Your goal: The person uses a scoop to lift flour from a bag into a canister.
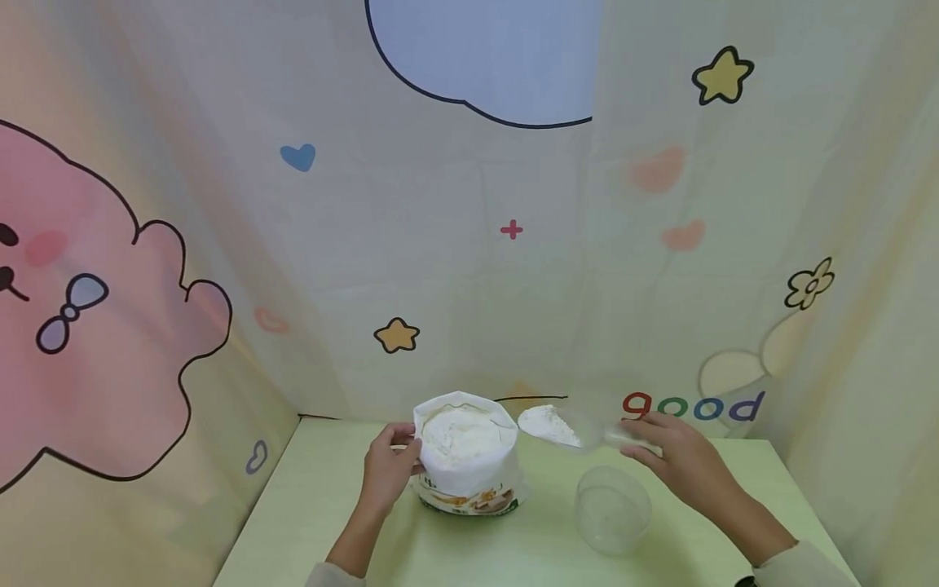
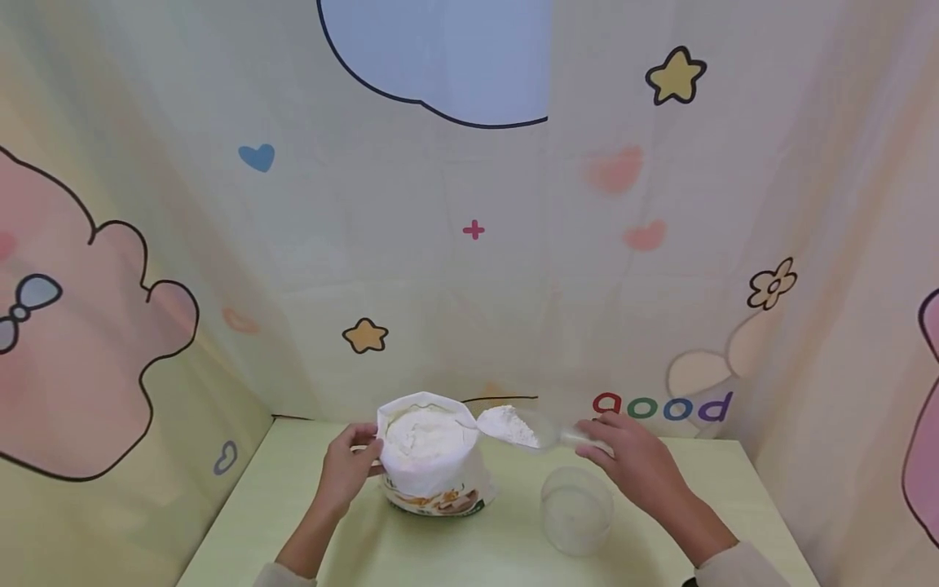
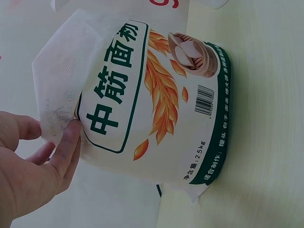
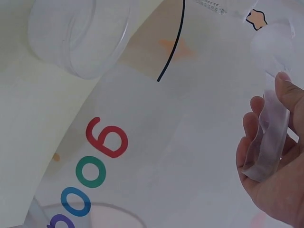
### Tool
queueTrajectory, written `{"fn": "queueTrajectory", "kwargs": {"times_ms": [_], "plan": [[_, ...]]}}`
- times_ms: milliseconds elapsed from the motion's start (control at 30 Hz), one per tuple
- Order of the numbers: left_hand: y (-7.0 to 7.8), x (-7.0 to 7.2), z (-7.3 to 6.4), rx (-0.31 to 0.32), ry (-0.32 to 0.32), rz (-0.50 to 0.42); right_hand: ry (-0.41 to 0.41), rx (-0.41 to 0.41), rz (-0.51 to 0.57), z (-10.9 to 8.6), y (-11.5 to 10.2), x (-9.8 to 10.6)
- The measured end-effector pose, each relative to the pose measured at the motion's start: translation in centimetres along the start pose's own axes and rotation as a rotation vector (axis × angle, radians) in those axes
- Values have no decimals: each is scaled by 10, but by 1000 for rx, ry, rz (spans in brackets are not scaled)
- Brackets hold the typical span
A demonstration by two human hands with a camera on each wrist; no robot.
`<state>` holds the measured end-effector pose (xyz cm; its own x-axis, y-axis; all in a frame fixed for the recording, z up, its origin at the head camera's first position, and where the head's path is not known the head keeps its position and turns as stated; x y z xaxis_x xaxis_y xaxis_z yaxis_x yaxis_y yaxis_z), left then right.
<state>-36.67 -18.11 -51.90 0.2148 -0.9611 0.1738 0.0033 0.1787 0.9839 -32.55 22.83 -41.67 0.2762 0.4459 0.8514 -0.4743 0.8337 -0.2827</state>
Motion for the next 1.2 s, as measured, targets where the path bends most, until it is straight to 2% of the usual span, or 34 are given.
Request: {"fn": "queueTrajectory", "kwargs": {"times_ms": [267,500,667,833,1067,1200], "plan": [[1,0,-2,2,0,-7,104,35,-57,-27,14,14],[-4,2,-2,31,25,-26,98,-3,-69,-51,38,12],[-4,3,-3,39,33,-41,123,3,-66,-68,53,10],[-2,3,-4,40,34,-46,93,-24,-71,-82,69,4],[-3,3,-4,45,45,-59,-24,-71,-145,-95,87,-7],[-4,3,-4,47,47,-60,-17,-12,-203,-95,91,-8]]}}
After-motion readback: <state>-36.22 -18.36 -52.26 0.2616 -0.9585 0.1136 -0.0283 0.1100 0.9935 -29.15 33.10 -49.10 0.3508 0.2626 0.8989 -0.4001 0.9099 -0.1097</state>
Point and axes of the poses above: each hand's wrist, its own z-axis towards the middle knuckle, its own x-axis out of the back of the hand, y = z × x, the point moved 9 cm from there along z, towards the middle knuckle
